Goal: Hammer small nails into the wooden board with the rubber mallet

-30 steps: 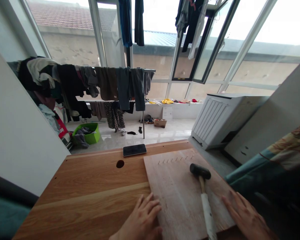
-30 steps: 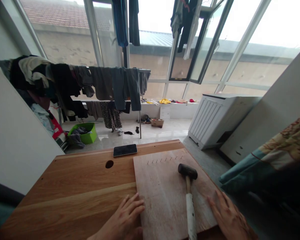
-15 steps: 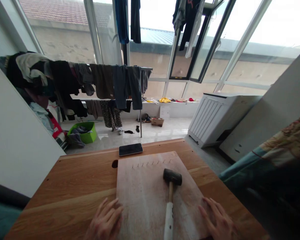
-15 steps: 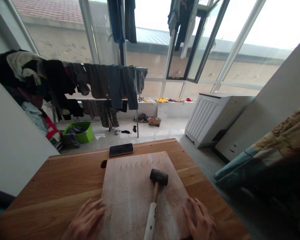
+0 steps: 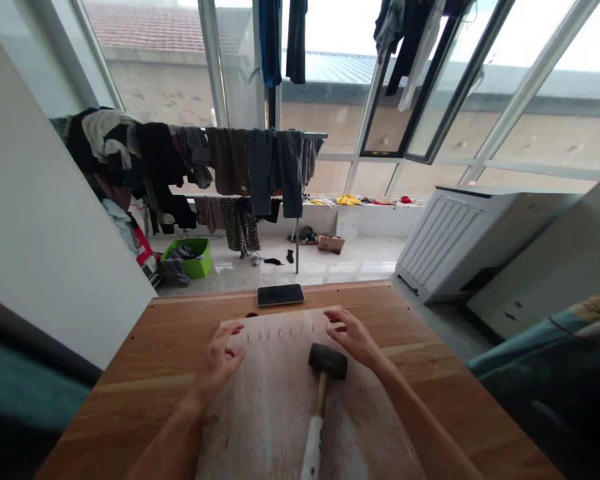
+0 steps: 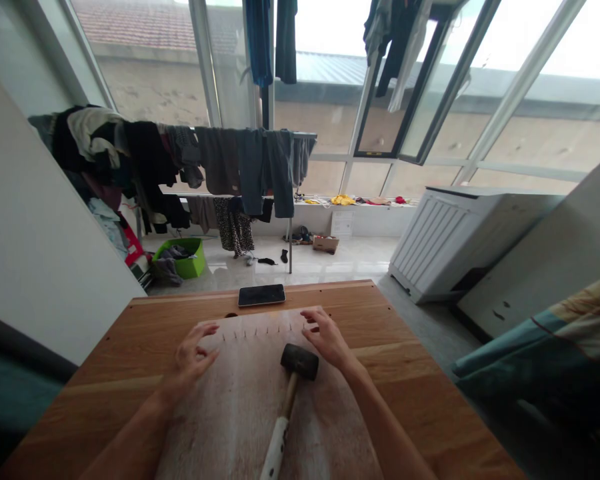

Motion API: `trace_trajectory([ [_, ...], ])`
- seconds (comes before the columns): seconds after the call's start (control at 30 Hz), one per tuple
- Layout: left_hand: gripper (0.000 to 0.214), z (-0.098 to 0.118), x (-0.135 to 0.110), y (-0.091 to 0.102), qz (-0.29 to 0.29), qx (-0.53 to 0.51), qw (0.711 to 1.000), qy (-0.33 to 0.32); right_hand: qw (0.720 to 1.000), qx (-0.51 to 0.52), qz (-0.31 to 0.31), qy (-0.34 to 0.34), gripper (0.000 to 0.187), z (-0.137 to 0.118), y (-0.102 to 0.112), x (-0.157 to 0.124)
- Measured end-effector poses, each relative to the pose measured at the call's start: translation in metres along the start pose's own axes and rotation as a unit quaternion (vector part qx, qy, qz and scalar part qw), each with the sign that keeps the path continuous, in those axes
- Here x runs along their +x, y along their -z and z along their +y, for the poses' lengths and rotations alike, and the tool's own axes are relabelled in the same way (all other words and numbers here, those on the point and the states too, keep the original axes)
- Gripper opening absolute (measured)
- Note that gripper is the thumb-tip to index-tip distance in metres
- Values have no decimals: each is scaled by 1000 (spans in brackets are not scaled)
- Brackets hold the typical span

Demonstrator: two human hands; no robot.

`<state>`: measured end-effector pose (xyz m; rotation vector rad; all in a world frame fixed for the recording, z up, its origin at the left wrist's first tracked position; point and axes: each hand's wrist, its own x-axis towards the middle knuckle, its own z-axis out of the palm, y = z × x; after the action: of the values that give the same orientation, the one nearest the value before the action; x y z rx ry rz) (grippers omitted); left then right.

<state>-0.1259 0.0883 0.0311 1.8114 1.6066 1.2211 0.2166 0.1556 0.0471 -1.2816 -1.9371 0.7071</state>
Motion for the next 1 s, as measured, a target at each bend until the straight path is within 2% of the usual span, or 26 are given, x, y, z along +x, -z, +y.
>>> trace_trajectory([
  [0.1, 37, 0, 16, -16, -17, -53, 998, 35, 999, -25, -29, 8, 34, 1, -10, 22],
  [0.27, 35, 0, 17, -24, -30, -94, 994, 50, 998, -64, -21, 12, 34, -1, -6, 23],
  [0.4, 31, 4, 19, -20, -11, -44, 999, 4, 996, -71, -48, 21, 37, -5, -7, 25],
  [0.47, 32, 8, 21, -22, -34, 3, 999, -39, 993, -72, -91, 31, 37, -8, -12, 29],
  [0.57, 20, 11, 25, -29, -90, 50, 991, -84, 986, -87, -132, 43, 32, -14, -17, 36],
  [0.63, 16, 11, 27, -33, -90, 59, 990, -87, 985, -101, -132, 45, 31, -19, -16, 38],
  [0.77, 17, 9, 28, -35, -56, 55, 994, -75, 984, -116, -127, 42, 35, -29, -14, 40],
  [0.93, 13, 17, 32, -42, -102, 96, 986, -95, 975, -134, -171, 45, 26, -40, -25, 42],
  [1.0, 13, 23, 35, -45, -103, 101, 985, -100, 974, -138, -171, 50, 21, -44, -26, 43],
])
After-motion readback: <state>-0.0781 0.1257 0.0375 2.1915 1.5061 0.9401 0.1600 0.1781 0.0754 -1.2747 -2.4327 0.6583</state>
